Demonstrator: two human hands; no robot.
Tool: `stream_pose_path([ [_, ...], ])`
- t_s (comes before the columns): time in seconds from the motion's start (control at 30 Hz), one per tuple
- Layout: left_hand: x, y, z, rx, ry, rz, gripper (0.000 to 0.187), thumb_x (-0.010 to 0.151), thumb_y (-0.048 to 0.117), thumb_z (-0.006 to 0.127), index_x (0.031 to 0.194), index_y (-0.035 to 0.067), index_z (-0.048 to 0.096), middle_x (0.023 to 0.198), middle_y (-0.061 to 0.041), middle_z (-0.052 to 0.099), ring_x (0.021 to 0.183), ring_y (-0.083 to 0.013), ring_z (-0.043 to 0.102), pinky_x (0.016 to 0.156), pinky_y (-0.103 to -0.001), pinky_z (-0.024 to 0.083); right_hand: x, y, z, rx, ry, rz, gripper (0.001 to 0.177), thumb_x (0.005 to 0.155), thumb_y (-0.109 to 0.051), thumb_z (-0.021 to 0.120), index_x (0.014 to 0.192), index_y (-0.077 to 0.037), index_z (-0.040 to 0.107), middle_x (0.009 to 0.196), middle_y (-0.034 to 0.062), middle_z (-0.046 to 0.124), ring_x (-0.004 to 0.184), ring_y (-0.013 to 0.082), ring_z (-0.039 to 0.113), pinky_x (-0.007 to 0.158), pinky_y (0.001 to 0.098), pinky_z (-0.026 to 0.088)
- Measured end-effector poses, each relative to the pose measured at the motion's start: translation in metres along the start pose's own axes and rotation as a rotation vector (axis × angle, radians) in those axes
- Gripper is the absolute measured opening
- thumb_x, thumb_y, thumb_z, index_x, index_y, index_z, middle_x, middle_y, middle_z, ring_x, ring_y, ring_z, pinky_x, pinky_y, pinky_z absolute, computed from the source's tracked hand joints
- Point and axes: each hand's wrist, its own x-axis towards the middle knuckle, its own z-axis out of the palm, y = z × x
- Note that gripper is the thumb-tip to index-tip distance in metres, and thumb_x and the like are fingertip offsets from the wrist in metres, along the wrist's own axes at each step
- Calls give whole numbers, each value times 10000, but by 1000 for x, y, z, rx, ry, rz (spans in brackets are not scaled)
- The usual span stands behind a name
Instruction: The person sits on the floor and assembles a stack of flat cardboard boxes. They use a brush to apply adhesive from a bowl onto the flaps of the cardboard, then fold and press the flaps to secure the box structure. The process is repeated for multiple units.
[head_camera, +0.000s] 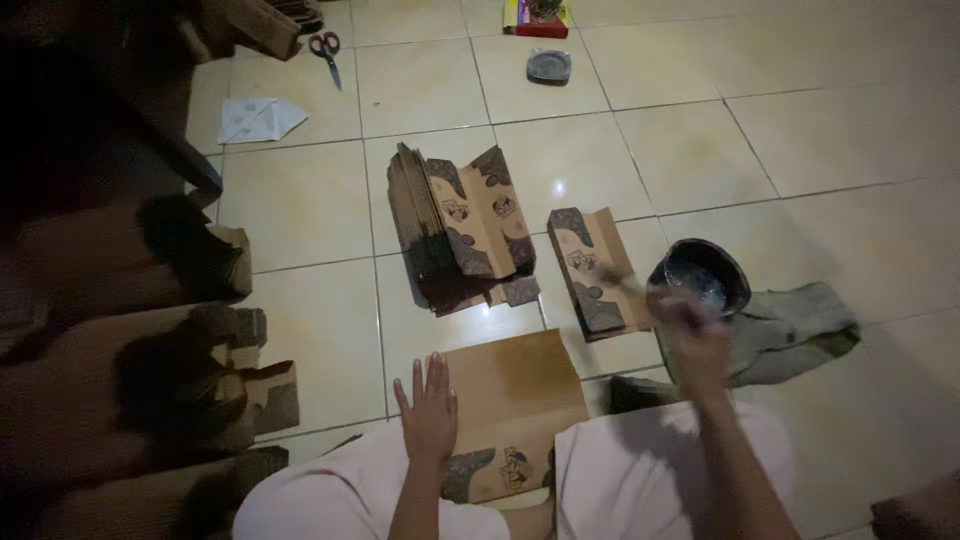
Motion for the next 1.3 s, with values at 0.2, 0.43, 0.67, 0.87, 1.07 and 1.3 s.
stream_pose_path([
  [0.2, 3, 2, -12, 42, -167, -24, 617, 1040, 370, 297, 1612, 204, 136, 1701, 42, 87, 1562, -229, 47, 1236, -570, -22, 54, 115, -88, -285, 561, 278, 193, 1101, -185, 644, 1140, -21, 739, 1030, 106, 749, 889, 184, 722, 794, 340, 587],
  [0.43, 4, 3, -15, 79, -222, -26, 628, 1047, 371, 262, 1630, 189, 115, 1707, 45, 71, 1573, -227, 42, 1244, -561, -42, 71, 224, -97, -710, 383, 181, 176, 1055, -161, 715, 1088, 10, 745, 992, 186, 735, 868, 299, 706, 774, 424, 559],
  [0.67, 5, -1, 8, -29, 287, 112, 622, 1001, 345, 283, 1584, 150, 188, 1660, -1, 168, 1522, -251, 105, 1224, -573, -8, 71, 184, -106, -608, 550, 134, 143, 1101, -127, 668, 1101, -5, 742, 1024, 167, 753, 899, 252, 726, 799, 378, 576],
  [0.87, 1, -3, 7, 40, 97, 63, 611, 1037, 375, 245, 1608, 182, 145, 1692, 20, 119, 1556, -238, 71, 1239, -577, -25, 69, 148, -107, -497, 666, -115, 136, 1159, -55, 643, 1085, 53, 676, 1018, 192, 695, 926, 268, 674, 831, 386, 569],
  [1.07, 3, -4, 16, -25, 280, 109, 623, 1004, 357, 288, 1587, 161, 195, 1659, -6, 167, 1523, -255, 98, 1215, -583, -6, 60, 185, -94, -666, 409, 213, 172, 1061, -186, 706, 1076, -27, 771, 977, 171, 749, 819, 261, 691, 740, 421, 534],
  [1.3, -1, -3, 6, 62, 31, 34, 626, 1016, 352, 302, 1603, 180, 169, 1677, 24, 139, 1547, -241, 84, 1233, -578, -14, 58, 178, -103, -631, 501, -22, 181, 1102, -155, 685, 1068, 14, 739, 983, 167, 755, 882, 259, 731, 801, 414, 579],
])
